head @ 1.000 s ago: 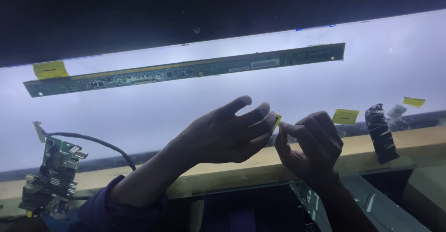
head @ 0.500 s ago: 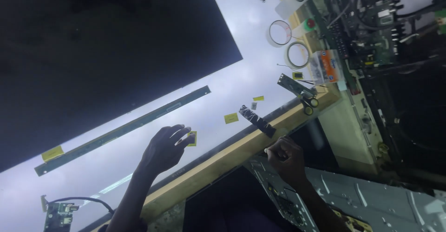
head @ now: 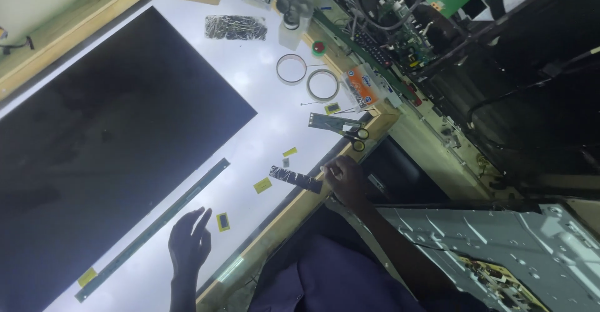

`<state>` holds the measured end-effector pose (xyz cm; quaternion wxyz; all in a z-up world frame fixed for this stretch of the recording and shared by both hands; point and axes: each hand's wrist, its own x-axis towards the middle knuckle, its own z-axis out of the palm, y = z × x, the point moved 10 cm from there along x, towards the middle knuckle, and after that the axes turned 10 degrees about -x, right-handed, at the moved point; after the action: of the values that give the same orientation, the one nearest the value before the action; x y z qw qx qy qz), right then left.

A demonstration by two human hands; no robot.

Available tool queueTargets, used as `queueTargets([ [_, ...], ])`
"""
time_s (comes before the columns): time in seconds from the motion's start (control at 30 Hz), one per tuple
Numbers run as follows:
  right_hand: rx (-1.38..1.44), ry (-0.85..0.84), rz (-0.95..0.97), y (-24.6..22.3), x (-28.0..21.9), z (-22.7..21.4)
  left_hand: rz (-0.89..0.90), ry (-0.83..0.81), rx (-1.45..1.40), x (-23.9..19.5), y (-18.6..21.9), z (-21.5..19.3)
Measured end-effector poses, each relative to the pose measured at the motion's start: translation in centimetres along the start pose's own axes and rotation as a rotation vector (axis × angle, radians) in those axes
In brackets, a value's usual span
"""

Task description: The person cleans small electronic components and a circuit board using a cotton swab. They wipe the surfaces of the items and place them on a lighted workbench. The person also briefly stands and walks to retrieve a cotton swab from a container.

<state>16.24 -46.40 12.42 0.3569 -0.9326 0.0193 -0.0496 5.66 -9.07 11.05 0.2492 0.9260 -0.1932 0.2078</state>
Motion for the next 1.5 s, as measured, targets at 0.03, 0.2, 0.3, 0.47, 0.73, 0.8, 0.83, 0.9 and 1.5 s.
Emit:
queueTargets([
  [0.03, -0.011, 0.030, -0.059, -0.7, 1.4, -0.6, -0.032, 0.063, -0.021, 1.0, 0.9, -0.8],
  [0.2, -0.104, 0.244, -0.268, -0.3, 6.2, -0.1, -0.088, 0.170, -0.040, 5.2, 6.1, -1.1],
  [0.3, -0.064, 0.160, -0.353, -0.1, 8.0, 0.0, -0.181, 0.160, -0.081, 6.0, 7.5, 0.3],
  [0.47, -0.341, 0.479, -0.122, 3.9, 11.5, -8.8, -0.261, 0.227, -0.090, 6.1, 9.9, 0.5],
  [0.73, -0.066, 0.285, -0.129, 12.6, 16.0, -9.1, -0.286, 0.214, -0.038, 7.4, 10.9, 0.1],
  [0.8, 0.147, 0.226, -0.085, 12.8, 15.9, -10.5, -0.303, 0.222, -0.011, 7.4, 11.3, 0.0],
  [0.83, 0.337, 0.181, -0.013, 12.9, 16.0, -10.9, -0.308, 0.236, -0.008, 7.4, 11.3, 0.0],
  [0.9, 0.528, 0.125, 0.058, 12.7, 16.0, -11.4, -0.320, 0.252, 0.002, 7.3, 11.2, 0.2],
  [1.5, -0.395, 0.211, -0.212, 8.8, 14.7, -8.7, -0.474, 0.232, -0.003, 6.7, 11.5, 1.1],
])
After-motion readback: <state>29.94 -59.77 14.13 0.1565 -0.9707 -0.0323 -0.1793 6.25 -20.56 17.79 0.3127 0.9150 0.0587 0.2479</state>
